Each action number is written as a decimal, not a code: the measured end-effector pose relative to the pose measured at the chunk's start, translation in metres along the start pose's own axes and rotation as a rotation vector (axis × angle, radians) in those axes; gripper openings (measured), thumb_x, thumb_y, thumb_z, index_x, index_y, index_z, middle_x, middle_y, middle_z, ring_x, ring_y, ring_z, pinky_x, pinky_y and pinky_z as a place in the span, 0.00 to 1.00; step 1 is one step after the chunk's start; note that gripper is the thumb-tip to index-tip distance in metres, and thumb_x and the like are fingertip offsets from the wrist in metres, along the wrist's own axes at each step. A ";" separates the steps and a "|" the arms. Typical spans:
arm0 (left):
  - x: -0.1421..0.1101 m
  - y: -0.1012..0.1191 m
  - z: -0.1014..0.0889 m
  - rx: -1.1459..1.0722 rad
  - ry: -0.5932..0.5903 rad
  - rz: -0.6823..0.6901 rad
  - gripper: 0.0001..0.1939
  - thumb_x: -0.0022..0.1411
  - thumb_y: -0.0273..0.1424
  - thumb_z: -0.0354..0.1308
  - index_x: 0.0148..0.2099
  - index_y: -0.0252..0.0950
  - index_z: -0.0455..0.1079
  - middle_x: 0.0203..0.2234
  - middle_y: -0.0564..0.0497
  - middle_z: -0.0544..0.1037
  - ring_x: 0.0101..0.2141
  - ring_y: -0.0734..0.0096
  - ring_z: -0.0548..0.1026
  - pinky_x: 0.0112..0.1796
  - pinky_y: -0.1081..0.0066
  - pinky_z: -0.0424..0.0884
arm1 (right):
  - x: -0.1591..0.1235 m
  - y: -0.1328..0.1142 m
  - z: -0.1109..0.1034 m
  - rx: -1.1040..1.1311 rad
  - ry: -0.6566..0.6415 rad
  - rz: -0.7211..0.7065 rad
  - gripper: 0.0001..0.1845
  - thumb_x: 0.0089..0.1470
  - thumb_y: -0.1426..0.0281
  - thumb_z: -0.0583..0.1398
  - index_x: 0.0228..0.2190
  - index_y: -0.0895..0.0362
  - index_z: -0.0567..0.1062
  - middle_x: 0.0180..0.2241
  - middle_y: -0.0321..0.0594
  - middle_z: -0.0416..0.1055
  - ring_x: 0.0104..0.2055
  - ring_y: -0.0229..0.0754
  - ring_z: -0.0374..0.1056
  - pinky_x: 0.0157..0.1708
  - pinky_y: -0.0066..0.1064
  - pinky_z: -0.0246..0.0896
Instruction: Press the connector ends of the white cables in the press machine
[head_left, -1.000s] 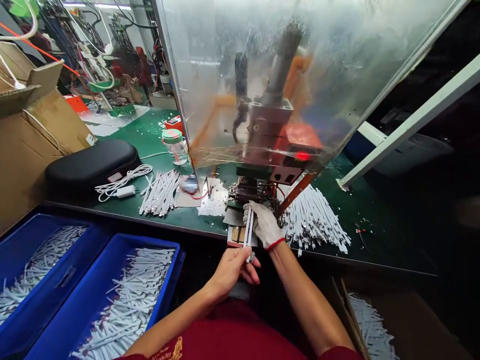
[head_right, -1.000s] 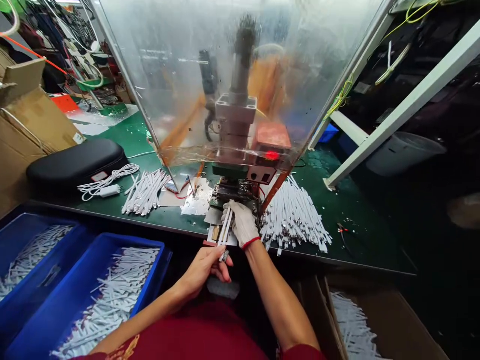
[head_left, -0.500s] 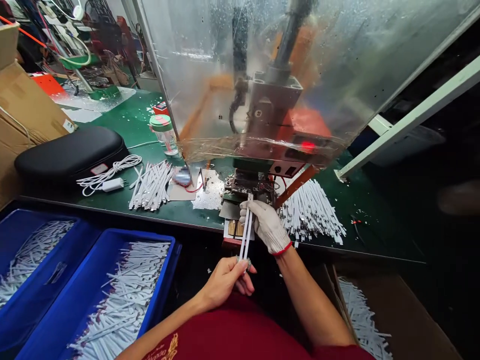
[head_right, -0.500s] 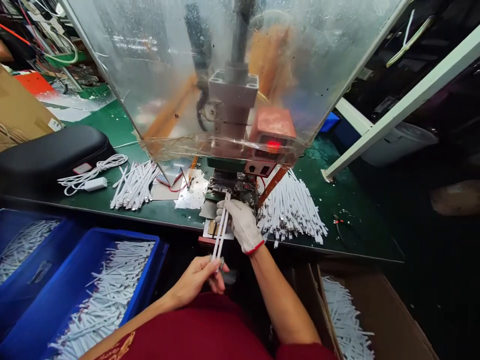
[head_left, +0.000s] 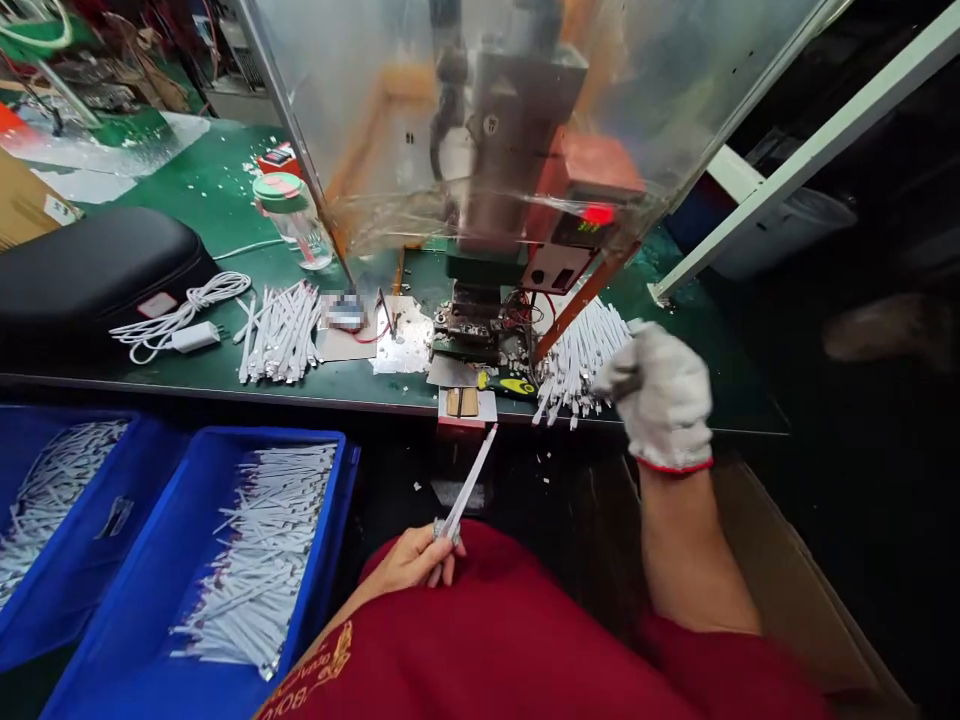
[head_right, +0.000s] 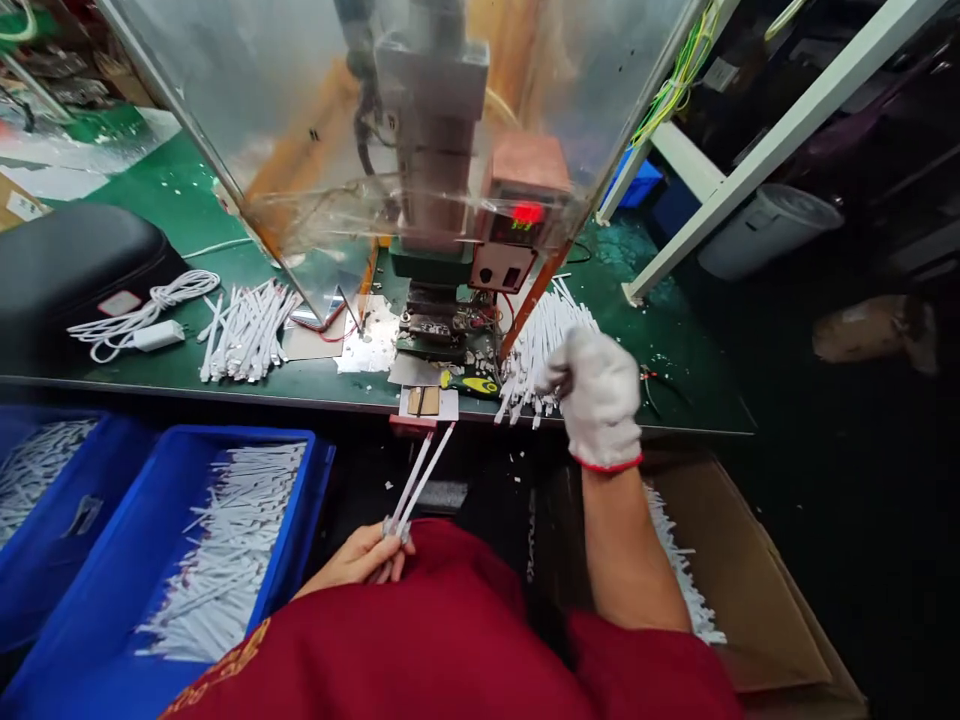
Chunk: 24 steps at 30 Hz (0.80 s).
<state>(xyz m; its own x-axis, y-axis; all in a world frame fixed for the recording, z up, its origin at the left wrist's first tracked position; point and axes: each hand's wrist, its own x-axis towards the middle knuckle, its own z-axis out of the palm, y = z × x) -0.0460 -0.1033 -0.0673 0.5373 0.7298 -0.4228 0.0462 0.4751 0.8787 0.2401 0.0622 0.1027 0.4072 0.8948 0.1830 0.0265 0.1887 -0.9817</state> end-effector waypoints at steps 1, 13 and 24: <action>0.001 -0.001 -0.001 -0.034 -0.015 -0.006 0.29 0.60 0.57 0.51 0.40 0.34 0.70 0.19 0.53 0.72 0.16 0.79 0.61 0.20 0.77 0.55 | -0.012 0.008 0.000 -0.087 -0.103 0.071 0.15 0.53 0.57 0.62 0.24 0.56 0.71 0.19 0.35 0.65 0.19 0.36 0.63 0.20 0.29 0.60; -0.004 -0.008 -0.013 0.061 -0.035 0.026 0.30 0.61 0.56 0.50 0.40 0.32 0.71 0.19 0.52 0.73 0.17 0.79 0.63 0.21 0.77 0.57 | -0.088 0.080 -0.007 -0.737 -0.586 0.290 0.15 0.57 0.57 0.56 0.32 0.52 0.79 0.28 0.34 0.75 0.31 0.41 0.71 0.33 0.30 0.61; -0.050 0.060 -0.135 0.629 1.008 0.231 0.21 0.64 0.48 0.46 0.42 0.39 0.72 0.23 0.55 0.74 0.23 0.70 0.70 0.30 0.71 0.68 | -0.035 0.037 -0.051 -0.673 -0.485 0.184 0.18 0.56 0.55 0.56 0.36 0.55 0.78 0.26 0.36 0.75 0.29 0.39 0.70 0.32 0.29 0.63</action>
<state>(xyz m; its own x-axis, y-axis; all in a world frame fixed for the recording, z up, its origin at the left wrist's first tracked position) -0.1836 -0.0447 -0.0236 -0.2979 0.9543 0.0218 0.5880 0.1654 0.7918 0.2731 0.0173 0.0577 0.0260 0.9910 -0.1312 0.5978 -0.1206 -0.7926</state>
